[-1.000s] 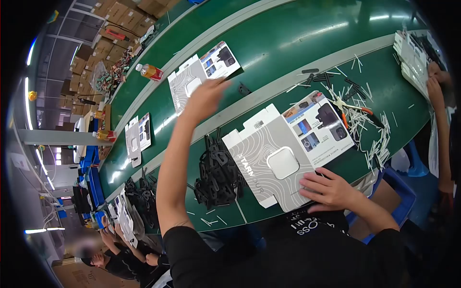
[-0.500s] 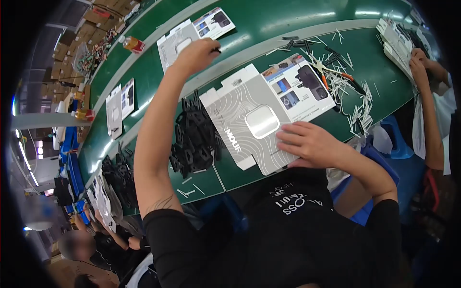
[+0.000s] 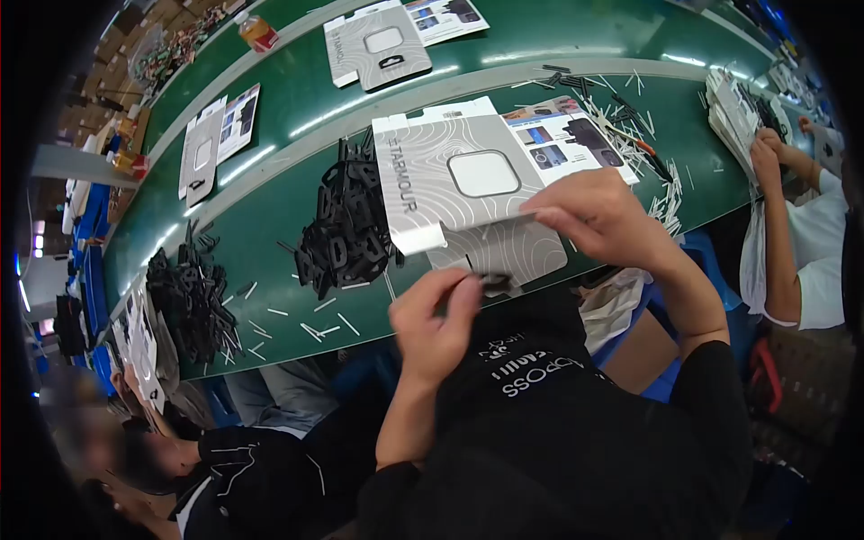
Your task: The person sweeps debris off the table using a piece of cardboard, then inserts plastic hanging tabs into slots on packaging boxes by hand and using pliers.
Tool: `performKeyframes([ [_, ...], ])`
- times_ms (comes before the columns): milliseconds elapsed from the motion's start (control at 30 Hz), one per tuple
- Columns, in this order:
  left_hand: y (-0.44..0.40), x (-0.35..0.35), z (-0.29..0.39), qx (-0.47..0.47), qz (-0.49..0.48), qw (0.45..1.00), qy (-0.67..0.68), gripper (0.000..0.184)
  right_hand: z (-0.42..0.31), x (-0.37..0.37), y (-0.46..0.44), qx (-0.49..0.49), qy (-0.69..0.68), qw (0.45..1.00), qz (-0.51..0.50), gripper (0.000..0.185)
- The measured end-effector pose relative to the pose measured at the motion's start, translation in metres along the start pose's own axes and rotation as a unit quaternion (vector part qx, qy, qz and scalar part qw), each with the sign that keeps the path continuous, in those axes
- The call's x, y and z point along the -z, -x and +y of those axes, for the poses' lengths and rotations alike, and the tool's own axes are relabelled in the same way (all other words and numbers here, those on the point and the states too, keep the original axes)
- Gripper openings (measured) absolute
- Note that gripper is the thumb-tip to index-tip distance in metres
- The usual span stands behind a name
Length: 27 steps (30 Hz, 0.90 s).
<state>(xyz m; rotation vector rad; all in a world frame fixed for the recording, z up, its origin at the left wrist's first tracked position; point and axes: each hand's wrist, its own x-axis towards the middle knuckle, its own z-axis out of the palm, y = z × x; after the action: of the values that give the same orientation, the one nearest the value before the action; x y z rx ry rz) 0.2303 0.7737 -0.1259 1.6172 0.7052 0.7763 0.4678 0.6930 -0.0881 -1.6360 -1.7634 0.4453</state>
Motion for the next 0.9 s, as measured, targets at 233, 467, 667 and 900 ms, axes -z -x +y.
performKeyframes([
  [233, -0.031, -0.023, -0.007, 0.107, 0.0, 0.984, 0.143, 0.012, -0.012, -0.011, -0.01, -0.007, -0.021, 1.0, -0.005, 0.018],
  [467, -0.026, -0.016, -0.017, 0.147, 0.027, 0.971, 0.187, 0.014, -0.007, -0.034, -0.009, 0.141, 0.122, 0.982, 0.03, 0.022],
  [667, 0.001, -0.011, -0.033, 0.15, -0.001, 0.878, 0.454, 0.033, 0.002, -0.046, 0.002, 0.199, 0.201, 0.958, 0.04, 0.031],
  [900, 0.0, -0.024, -0.04, 0.219, 0.083, 0.956, 0.174, 0.03, 0.015, -0.054, 0.001, 0.068, 0.0, 0.996, 0.052, 0.021],
])
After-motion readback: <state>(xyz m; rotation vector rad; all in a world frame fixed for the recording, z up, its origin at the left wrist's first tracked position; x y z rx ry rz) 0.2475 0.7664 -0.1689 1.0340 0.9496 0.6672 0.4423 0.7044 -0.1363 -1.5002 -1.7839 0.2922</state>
